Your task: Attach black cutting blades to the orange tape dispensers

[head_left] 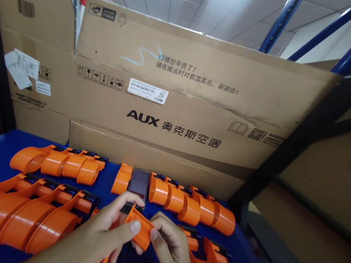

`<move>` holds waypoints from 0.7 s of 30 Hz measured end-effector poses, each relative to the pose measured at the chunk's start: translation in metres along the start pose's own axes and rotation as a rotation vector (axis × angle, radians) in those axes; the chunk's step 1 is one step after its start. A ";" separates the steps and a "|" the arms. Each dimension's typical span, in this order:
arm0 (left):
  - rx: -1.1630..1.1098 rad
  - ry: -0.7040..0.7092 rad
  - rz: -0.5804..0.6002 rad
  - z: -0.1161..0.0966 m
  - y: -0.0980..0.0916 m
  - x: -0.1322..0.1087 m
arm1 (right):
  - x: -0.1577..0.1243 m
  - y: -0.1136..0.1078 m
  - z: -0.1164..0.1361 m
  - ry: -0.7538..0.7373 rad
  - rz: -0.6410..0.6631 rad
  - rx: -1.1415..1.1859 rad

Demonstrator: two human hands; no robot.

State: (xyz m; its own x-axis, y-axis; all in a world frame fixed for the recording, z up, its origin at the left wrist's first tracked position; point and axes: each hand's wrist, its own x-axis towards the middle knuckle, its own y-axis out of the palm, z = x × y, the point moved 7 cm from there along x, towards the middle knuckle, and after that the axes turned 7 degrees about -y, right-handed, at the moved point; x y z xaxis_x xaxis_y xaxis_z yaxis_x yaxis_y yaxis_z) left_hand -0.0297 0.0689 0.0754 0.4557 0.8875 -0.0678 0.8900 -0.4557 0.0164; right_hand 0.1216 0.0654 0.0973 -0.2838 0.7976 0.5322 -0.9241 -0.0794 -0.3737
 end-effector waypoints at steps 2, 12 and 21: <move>0.057 -0.013 0.045 0.001 0.006 -0.002 | 0.000 -0.002 0.000 -0.003 -0.032 0.014; 0.530 0.370 0.034 -0.037 0.003 -0.027 | 0.004 -0.026 -0.023 0.137 -0.292 -0.074; 1.209 0.830 0.017 -0.055 0.028 -0.059 | 0.003 -0.026 -0.030 0.170 -0.325 -0.033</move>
State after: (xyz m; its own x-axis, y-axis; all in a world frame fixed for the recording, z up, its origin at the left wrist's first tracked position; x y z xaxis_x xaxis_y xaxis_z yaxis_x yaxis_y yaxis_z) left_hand -0.0310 0.0077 0.1348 0.7163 0.4741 0.5119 0.5201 0.1263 -0.8447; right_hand 0.1519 0.0875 0.0860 0.0728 0.8663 0.4941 -0.9495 0.2118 -0.2316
